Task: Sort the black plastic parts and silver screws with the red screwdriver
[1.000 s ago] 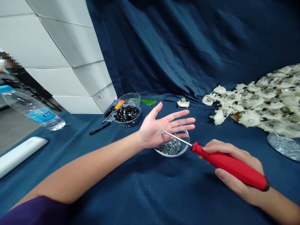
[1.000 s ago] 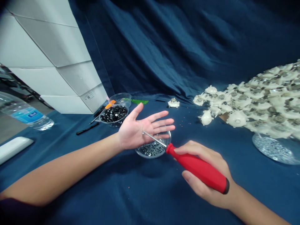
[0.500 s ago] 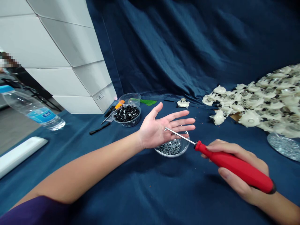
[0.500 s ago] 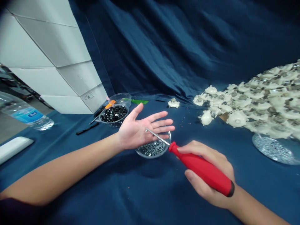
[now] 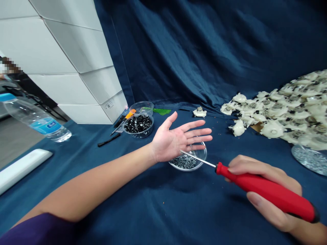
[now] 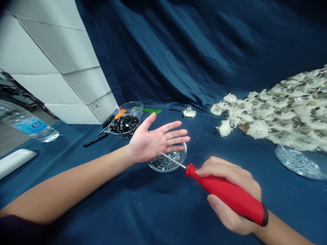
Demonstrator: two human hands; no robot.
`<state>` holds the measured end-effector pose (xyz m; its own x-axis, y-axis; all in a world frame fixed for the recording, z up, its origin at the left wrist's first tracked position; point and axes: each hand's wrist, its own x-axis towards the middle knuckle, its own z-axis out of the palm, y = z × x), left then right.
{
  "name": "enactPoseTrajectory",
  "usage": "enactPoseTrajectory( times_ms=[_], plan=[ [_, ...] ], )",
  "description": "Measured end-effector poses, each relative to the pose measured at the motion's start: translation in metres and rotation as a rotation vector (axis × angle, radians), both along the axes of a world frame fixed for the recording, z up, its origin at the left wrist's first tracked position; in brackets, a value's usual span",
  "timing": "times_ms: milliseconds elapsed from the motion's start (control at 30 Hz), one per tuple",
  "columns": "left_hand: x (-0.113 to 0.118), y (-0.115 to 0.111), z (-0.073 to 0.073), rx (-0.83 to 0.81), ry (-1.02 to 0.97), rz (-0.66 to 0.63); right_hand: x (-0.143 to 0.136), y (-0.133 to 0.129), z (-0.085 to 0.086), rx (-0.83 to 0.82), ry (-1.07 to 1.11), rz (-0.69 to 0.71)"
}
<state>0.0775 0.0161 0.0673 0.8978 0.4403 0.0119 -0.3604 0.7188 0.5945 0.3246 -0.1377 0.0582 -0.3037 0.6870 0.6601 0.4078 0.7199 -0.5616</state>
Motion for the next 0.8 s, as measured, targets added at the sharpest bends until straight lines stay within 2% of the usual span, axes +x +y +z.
enactPoseTrajectory(
  times_ms=[133,300,633,800],
  plan=[
    [0.001,-0.002,0.000,0.025,0.015,0.007,0.000,0.000,-0.008,-0.009,-0.004,-0.081],
    [0.002,-0.002,0.000,0.075,0.055,-0.010,-0.002,0.003,-0.014,-0.022,-0.043,-0.099],
    [0.003,-0.004,0.001,0.058,0.052,0.008,-0.001,0.003,-0.014,-0.048,-0.025,-0.074],
    [0.001,-0.003,0.001,0.049,0.050,-0.004,-0.001,0.003,-0.014,-0.090,-0.032,-0.004]
  ],
)
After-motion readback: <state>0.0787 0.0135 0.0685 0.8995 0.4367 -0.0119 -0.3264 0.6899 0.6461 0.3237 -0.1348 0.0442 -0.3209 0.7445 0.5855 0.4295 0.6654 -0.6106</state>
